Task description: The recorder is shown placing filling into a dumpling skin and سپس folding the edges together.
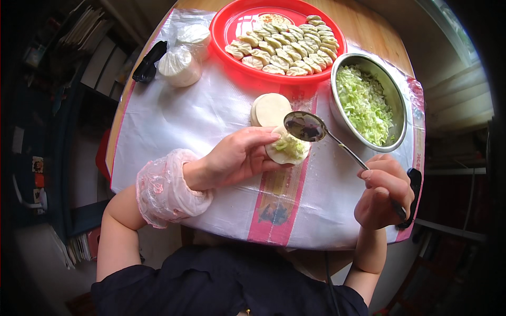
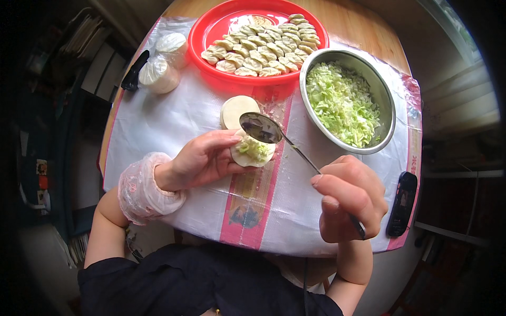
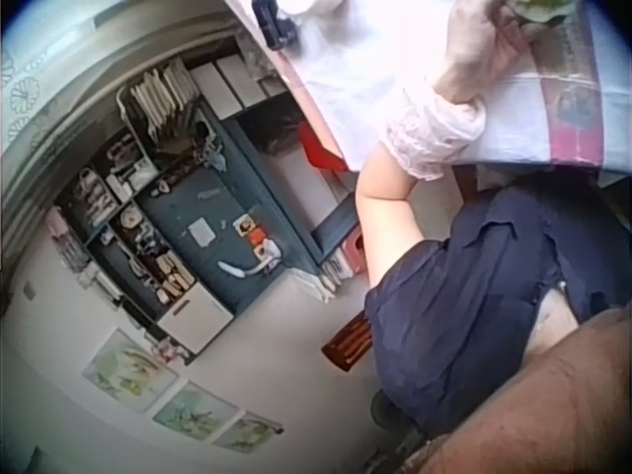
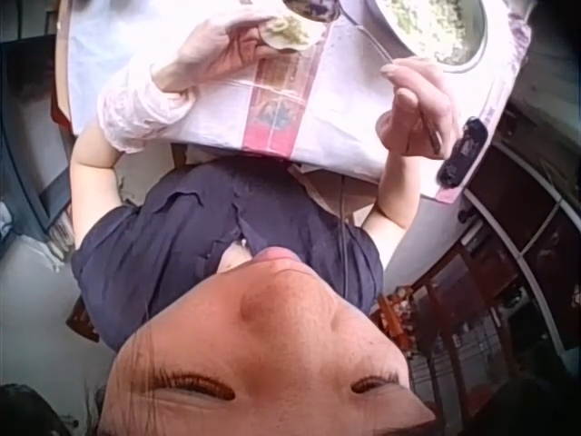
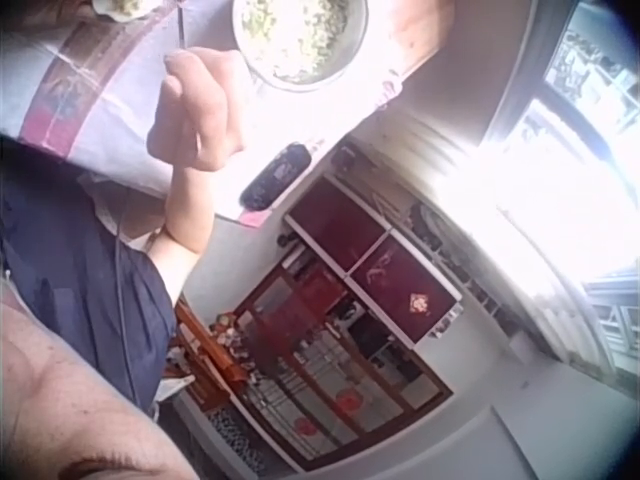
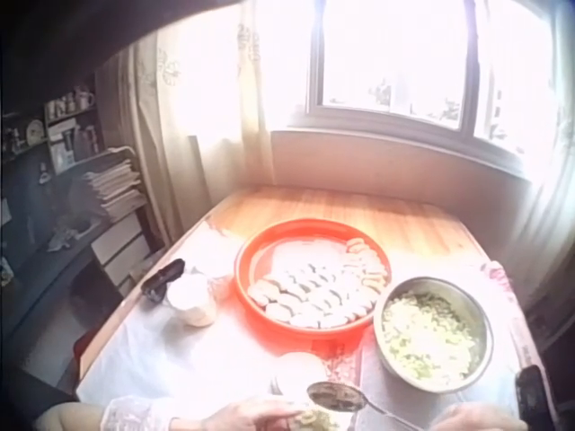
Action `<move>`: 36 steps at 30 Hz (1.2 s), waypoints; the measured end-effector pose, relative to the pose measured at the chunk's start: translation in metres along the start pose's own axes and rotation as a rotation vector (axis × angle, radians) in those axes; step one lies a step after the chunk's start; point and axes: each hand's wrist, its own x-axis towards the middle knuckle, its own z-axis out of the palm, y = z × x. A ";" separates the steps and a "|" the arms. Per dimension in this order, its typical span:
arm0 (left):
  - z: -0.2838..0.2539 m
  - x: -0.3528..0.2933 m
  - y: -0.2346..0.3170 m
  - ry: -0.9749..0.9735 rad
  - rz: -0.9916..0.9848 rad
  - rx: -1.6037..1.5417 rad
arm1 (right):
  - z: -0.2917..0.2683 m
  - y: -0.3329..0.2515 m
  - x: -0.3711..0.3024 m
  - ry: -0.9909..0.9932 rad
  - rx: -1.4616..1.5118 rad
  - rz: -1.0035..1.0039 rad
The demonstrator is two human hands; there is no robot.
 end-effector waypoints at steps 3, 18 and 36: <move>0.002 0.000 0.000 0.007 0.007 0.045 | 0.000 0.001 -0.003 0.056 0.013 0.078; 0.006 0.000 0.002 0.010 -0.029 0.101 | -0.076 0.060 0.002 0.456 -0.036 0.925; 0.002 -0.001 0.002 0.029 -0.051 0.116 | -0.108 0.066 -0.004 0.268 -0.660 0.890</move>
